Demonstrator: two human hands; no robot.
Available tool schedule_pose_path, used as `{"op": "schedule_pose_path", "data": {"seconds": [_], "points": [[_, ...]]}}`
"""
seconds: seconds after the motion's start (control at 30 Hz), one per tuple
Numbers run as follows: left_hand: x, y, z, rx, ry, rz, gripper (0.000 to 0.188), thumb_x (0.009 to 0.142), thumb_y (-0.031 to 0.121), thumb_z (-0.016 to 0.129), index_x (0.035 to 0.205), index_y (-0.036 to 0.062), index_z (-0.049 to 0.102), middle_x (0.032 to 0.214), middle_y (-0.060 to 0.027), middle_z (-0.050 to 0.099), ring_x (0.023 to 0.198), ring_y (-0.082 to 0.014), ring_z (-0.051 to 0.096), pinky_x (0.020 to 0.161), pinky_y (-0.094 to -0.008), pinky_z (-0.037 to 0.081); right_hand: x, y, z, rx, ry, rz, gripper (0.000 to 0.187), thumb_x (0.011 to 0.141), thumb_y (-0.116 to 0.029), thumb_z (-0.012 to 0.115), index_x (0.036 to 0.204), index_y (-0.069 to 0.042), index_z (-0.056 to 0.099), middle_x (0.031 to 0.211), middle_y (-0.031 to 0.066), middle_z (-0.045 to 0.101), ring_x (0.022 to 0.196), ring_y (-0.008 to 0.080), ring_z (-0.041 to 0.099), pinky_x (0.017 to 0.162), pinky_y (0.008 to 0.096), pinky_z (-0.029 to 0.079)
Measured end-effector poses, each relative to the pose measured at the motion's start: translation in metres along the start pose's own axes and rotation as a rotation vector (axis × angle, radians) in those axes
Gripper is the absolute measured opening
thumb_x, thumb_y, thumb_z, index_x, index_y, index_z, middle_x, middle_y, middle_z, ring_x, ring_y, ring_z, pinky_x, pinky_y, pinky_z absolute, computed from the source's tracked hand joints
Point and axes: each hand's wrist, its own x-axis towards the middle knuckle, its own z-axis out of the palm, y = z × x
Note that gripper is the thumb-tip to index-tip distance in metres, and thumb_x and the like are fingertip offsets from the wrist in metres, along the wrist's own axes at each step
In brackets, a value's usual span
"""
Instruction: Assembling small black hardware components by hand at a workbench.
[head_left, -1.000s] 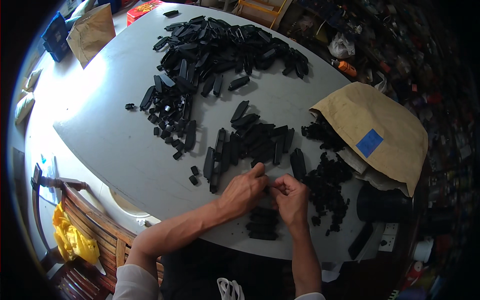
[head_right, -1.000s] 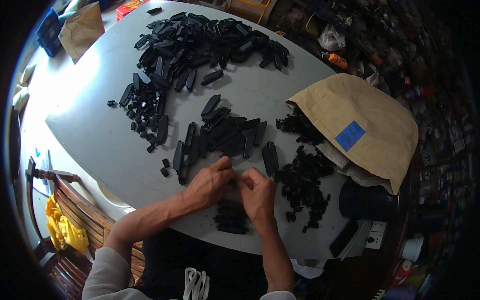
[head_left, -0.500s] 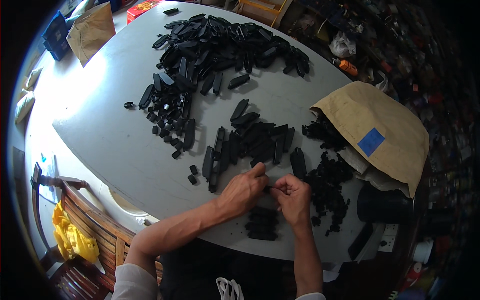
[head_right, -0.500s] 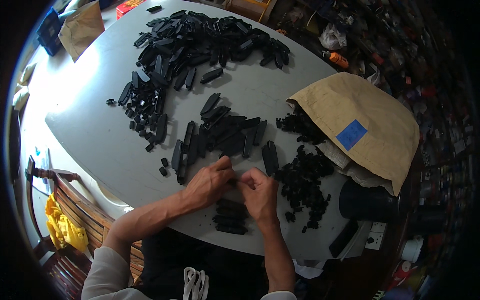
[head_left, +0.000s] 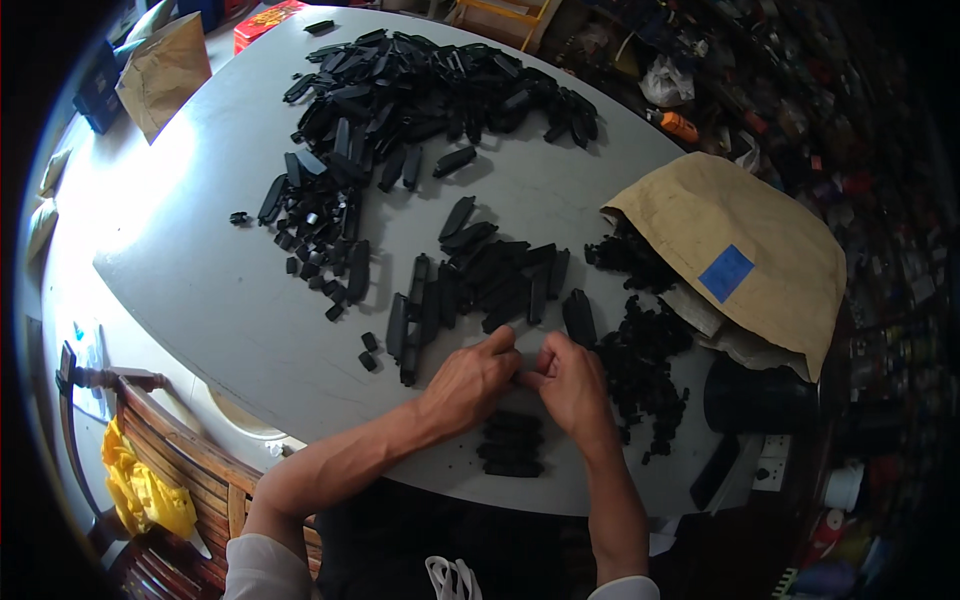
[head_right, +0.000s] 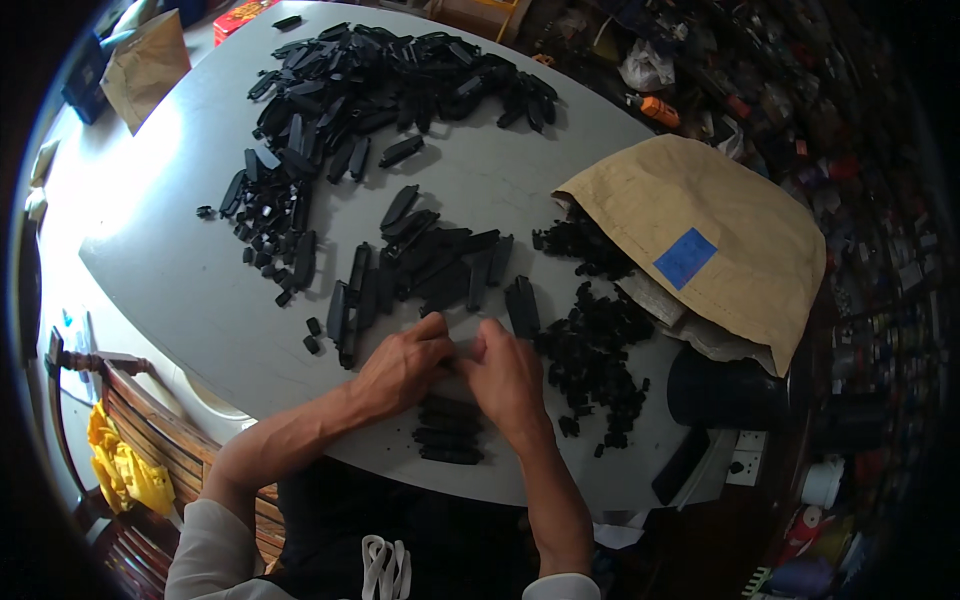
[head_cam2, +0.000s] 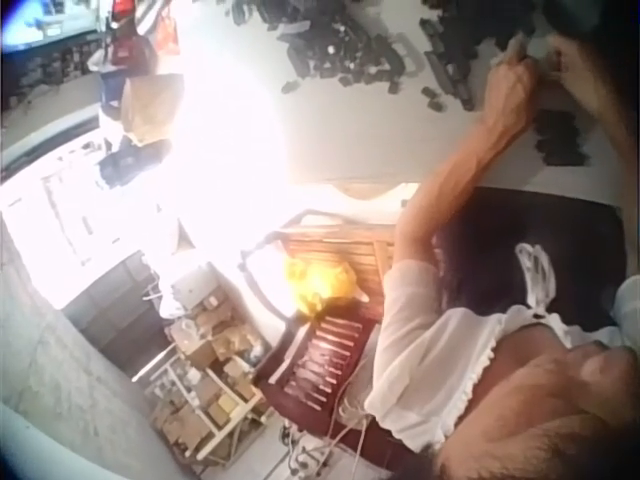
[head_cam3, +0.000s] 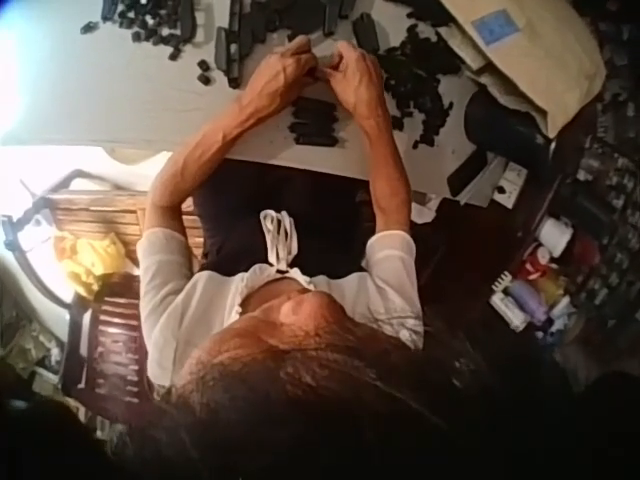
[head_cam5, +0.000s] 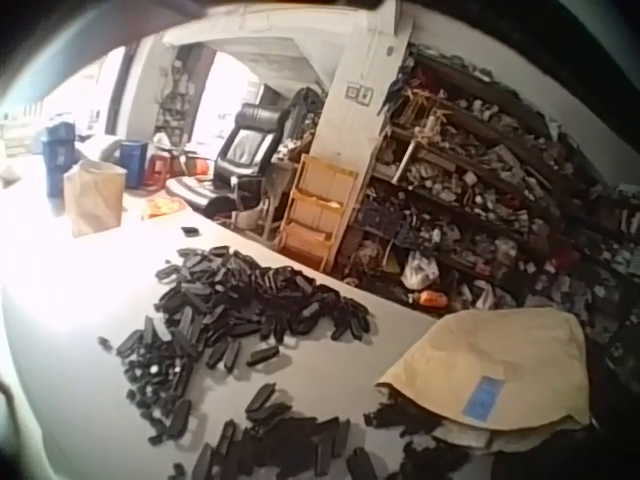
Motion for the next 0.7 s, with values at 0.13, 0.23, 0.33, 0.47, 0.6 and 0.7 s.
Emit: {"op": "schedule_pose_path", "data": {"seconds": [0.13, 0.23, 0.33, 0.47, 0.6, 0.7], "points": [[0.004, 0.005, -0.002, 0.035, -0.012, 0.003, 0.012, 0.070, 0.002, 0.065, 0.078, -0.0003, 0.056, 0.088, -0.0141, 0.051, 0.076, -0.0370, 0.058, 0.064, -0.0453, 0.047, 0.007, 0.003, -0.013, -0.040, -0.145, 0.043, 0.024, 0.071, -0.010, 0.076, 0.076, -0.001, 0.054, 0.073, 0.0154, 0.063, 0.072, 0.0312, 0.065, 0.060, 0.0399, 0.048], [0.006, 0.008, -0.008, 0.038, -0.054, -0.033, 0.017, 0.065, 0.001, 0.071, 0.078, 0.0013, 0.060, 0.085, -0.0122, 0.053, 0.079, -0.0316, 0.058, 0.065, -0.0387, 0.048, 0.008, 0.007, -0.011, 0.000, -0.189, 0.012, 0.024, 0.073, -0.011, 0.075, 0.076, -0.001, 0.054, 0.073, 0.0144, 0.063, 0.070, 0.0309, 0.063, 0.060, 0.0392, 0.047], [0.006, 0.007, -0.015, 0.049, -0.110, -0.025, 0.021, 0.061, -0.001, 0.073, 0.078, 0.0018, 0.061, 0.087, -0.0119, 0.053, 0.078, -0.0303, 0.058, 0.065, -0.0368, 0.048, -0.009, 0.020, -0.011, 0.081, -0.175, -0.101, 0.021, 0.075, -0.012, 0.073, 0.076, -0.001, 0.055, 0.071, 0.0137, 0.062, 0.066, 0.0278, 0.062, 0.059, 0.0369, 0.047], [0.002, 0.015, -0.031, 0.051, -0.247, -0.078, 0.023, 0.063, -0.001, 0.074, 0.082, 0.0008, 0.062, 0.090, -0.0110, 0.054, 0.081, -0.0291, 0.059, 0.069, -0.0358, 0.049, -0.033, 0.066, -0.040, 0.303, 0.154, 0.013, 0.009, 0.076, 0.000, 0.067, 0.079, 0.000, 0.059, 0.068, 0.0058, 0.058, 0.062, 0.0111, 0.056, 0.056, 0.0265, 0.043], [0.010, 0.028, -0.046, 0.120, -0.415, 0.038, 0.023, 0.067, -0.003, 0.071, 0.089, 0.0010, 0.065, 0.092, -0.0106, 0.055, 0.084, -0.0297, 0.060, 0.073, -0.0362, 0.050, -0.024, 0.082, -0.056, 0.122, 0.369, -0.014, 0.011, 0.075, 0.007, 0.065, 0.084, 0.001, 0.064, 0.075, 0.0083, 0.058, 0.065, 0.0148, 0.058, 0.058, 0.0272, 0.045], [0.028, 0.033, -0.034, 0.226, -0.254, 0.038, 0.025, 0.072, -0.006, 0.065, 0.095, 0.0030, 0.066, 0.090, -0.0107, 0.054, 0.085, -0.0290, 0.058, 0.073, -0.0372, 0.049, -0.008, 0.081, -0.051, 0.016, 0.430, -0.103, 0.016, 0.072, 0.008, 0.066, 0.086, 0.001, 0.066, 0.079, 0.0107, 0.058, 0.068, 0.0217, 0.060, 0.060, 0.0312, 0.047]]}}
